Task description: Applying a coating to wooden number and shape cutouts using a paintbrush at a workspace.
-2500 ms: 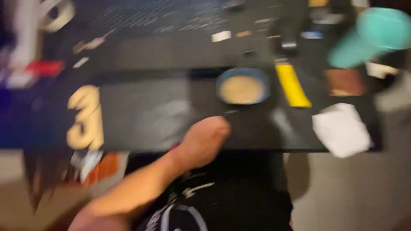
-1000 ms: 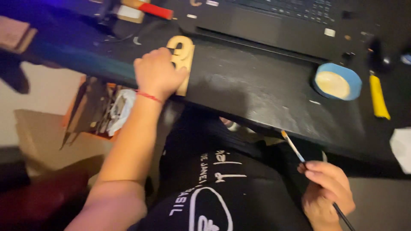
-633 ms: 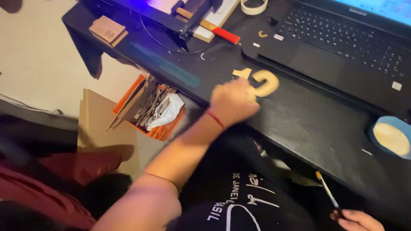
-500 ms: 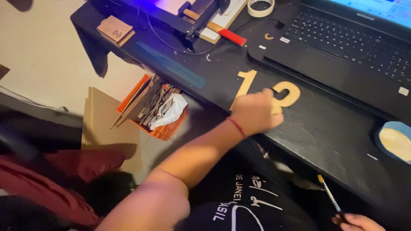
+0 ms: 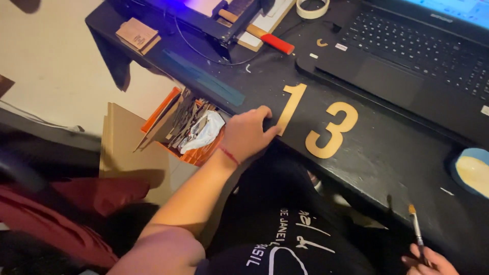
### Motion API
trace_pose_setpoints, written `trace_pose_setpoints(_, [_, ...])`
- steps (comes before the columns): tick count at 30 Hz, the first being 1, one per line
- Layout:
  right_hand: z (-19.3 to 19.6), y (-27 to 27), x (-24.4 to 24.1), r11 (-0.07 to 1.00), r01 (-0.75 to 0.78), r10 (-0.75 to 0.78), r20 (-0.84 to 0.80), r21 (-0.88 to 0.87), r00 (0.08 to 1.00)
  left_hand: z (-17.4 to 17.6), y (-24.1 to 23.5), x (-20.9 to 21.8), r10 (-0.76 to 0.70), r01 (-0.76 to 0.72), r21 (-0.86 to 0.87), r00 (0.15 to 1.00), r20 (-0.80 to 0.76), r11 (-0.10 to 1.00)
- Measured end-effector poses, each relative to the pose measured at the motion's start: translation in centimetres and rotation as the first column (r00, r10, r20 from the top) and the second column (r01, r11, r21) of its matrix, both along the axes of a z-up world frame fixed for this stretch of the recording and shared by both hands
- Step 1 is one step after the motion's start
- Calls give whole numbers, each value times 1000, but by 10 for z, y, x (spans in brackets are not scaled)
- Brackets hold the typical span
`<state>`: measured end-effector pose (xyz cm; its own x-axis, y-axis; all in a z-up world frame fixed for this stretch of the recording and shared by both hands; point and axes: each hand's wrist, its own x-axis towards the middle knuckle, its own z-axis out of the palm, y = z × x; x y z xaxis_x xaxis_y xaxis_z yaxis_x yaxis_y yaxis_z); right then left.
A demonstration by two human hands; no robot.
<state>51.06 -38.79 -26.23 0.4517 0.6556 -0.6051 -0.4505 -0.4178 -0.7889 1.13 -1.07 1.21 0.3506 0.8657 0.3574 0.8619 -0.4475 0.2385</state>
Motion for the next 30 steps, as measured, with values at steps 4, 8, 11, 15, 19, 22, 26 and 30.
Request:
trace_pose_setpoints(4, [52,64,-57,987,-162,162,-66,13,985,25,-12,-5,-46,60,-331,998,49,942])
trace_pose_setpoints(8, [205,39,-218,852,-216,-237,720,476,653,12,-12,1,-177,183,-215,983,49,959])
trace_pose_setpoints(11, [265,73,-277,817,-31,-481,709,576,516,11,-9,0,-200,226,-265,972,122,937])
trace_pose_setpoints(15, [271,69,-274,856,2,-456,752,518,477,18,-7,6,-116,146,-365,988,103,920])
trace_pose_setpoints(19, [248,64,-255,806,-109,-467,738,582,488,1,6,17,-30,37,-242,999,33,970])
trace_pose_setpoints(22, [247,63,-249,811,-178,-430,774,557,465,6,15,31,-24,19,-280,1000,-15,960])
trace_pose_setpoints(26, [254,60,-242,830,-282,-382,859,481,341,33,25,51,-77,-76,-479,953,-293,874])
trace_pose_setpoints(30, [267,66,-240,797,-239,-443,806,554,392,25,22,37,-100,30,-444,986,-135,896])
